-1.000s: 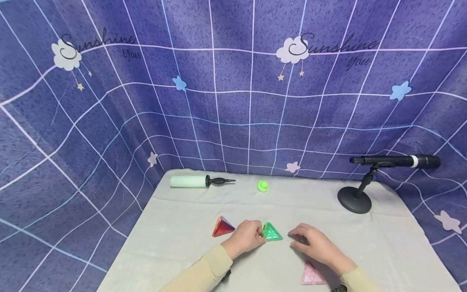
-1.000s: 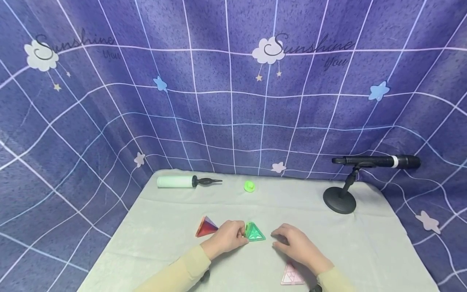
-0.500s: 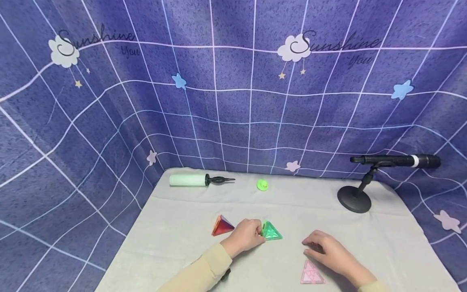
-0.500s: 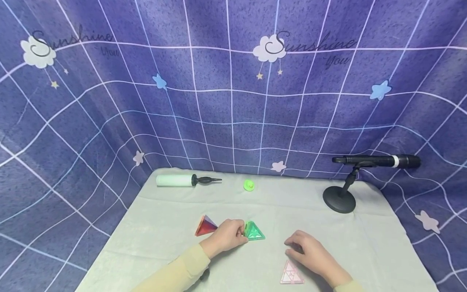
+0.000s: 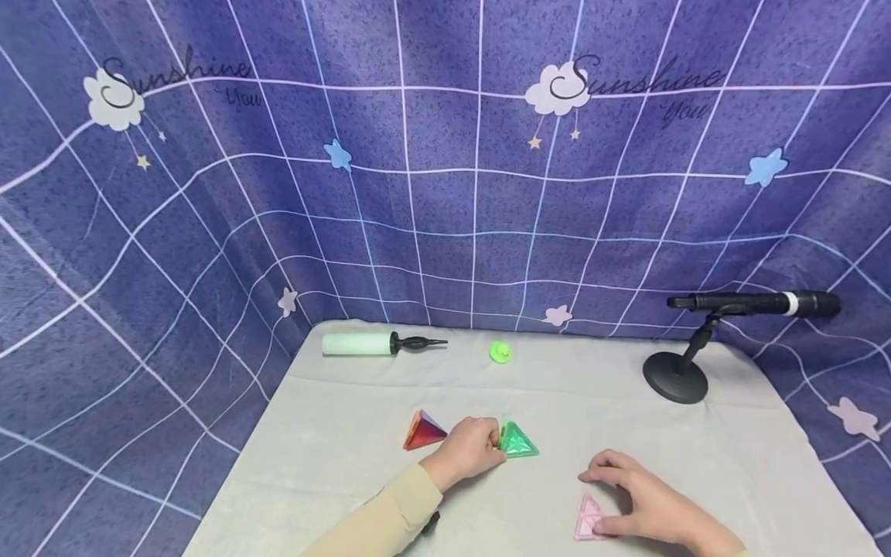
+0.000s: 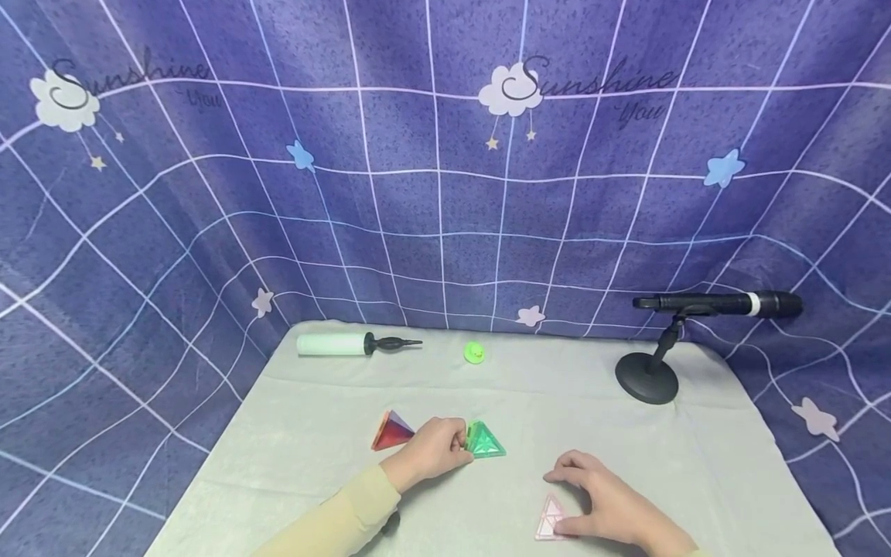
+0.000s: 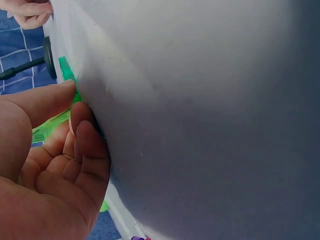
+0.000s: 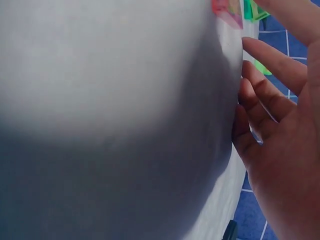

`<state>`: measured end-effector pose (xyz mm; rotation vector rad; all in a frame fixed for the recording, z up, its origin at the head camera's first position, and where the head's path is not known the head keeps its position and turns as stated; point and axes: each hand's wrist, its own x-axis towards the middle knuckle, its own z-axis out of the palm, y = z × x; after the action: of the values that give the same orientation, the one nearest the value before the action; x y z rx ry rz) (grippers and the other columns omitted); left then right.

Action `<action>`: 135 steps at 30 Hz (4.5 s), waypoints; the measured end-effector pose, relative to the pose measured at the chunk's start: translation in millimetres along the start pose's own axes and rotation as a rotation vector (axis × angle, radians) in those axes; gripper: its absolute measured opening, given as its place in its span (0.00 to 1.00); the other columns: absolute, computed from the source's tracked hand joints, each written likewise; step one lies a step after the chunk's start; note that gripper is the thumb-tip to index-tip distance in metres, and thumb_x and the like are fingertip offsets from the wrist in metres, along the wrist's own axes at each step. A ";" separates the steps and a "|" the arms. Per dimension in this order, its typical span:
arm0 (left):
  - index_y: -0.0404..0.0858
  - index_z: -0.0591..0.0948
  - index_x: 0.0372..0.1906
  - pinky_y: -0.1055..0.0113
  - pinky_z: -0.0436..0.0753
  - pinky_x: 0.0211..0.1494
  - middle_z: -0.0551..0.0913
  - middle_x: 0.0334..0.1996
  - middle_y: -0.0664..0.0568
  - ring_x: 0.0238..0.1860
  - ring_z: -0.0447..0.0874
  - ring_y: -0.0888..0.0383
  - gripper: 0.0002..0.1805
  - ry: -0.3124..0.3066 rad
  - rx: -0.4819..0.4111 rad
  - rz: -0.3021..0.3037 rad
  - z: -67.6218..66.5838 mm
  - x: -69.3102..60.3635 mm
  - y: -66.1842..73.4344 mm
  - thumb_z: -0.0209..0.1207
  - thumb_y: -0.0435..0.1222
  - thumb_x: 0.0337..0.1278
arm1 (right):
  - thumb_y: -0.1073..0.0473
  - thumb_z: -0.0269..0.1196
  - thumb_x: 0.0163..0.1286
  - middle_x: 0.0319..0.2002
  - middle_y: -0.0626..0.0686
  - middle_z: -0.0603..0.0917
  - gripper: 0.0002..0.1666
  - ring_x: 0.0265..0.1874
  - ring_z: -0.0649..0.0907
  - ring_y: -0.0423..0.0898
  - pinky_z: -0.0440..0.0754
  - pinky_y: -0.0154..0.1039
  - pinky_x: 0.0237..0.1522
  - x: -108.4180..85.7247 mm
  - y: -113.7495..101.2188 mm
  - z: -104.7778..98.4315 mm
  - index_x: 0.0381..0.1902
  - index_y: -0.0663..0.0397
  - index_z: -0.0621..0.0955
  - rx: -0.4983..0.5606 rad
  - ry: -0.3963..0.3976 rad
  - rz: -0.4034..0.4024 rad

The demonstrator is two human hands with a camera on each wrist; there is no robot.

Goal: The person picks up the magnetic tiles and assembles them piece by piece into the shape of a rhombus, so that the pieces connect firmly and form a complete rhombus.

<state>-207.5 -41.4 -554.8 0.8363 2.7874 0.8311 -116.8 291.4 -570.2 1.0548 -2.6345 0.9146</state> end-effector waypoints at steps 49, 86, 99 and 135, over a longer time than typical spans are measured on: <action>0.42 0.74 0.25 0.71 0.67 0.29 0.69 0.16 0.64 0.21 0.66 0.67 0.18 -0.025 0.003 -0.015 -3.3 0.7 3.2 0.75 0.37 0.54 | 0.42 0.85 0.43 0.56 0.44 0.78 0.39 0.54 0.76 0.44 0.60 0.27 0.62 -14.4 -7.6 -0.6 0.57 0.32 0.85 -0.121 0.038 -0.035; 0.42 0.74 0.25 0.70 0.68 0.29 0.69 0.17 0.63 0.22 0.66 0.66 0.18 -0.022 0.011 -0.008 -2.7 2.2 3.0 0.76 0.37 0.54 | 0.57 0.77 0.63 0.32 0.36 0.75 0.17 0.29 0.73 0.30 0.71 0.30 0.28 -3.0 -8.6 -6.7 0.44 0.47 0.79 0.166 -0.142 0.069; 0.42 0.74 0.25 0.70 0.67 0.29 0.69 0.17 0.63 0.22 0.66 0.66 0.19 -0.015 0.003 -0.017 -1.0 2.2 1.1 0.76 0.37 0.53 | 0.62 0.74 0.66 0.28 0.36 0.75 0.15 0.25 0.73 0.30 0.71 0.29 0.24 -0.6 -10.0 -7.2 0.43 0.42 0.79 0.225 -0.140 0.093; 0.43 0.74 0.25 0.71 0.68 0.29 0.69 0.17 0.63 0.22 0.66 0.66 0.19 -0.012 0.023 0.000 2.8 2.4 1.3 0.76 0.37 0.53 | 0.63 0.69 0.71 0.26 0.37 0.74 0.15 0.21 0.75 0.32 0.74 0.32 0.23 31.8 -9.5 11.3 0.28 0.41 0.77 0.154 0.052 0.262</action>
<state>-208.2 -37.9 -556.3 0.8413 2.7922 0.7929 -133.1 261.1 -563.3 0.7121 -2.7385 1.1962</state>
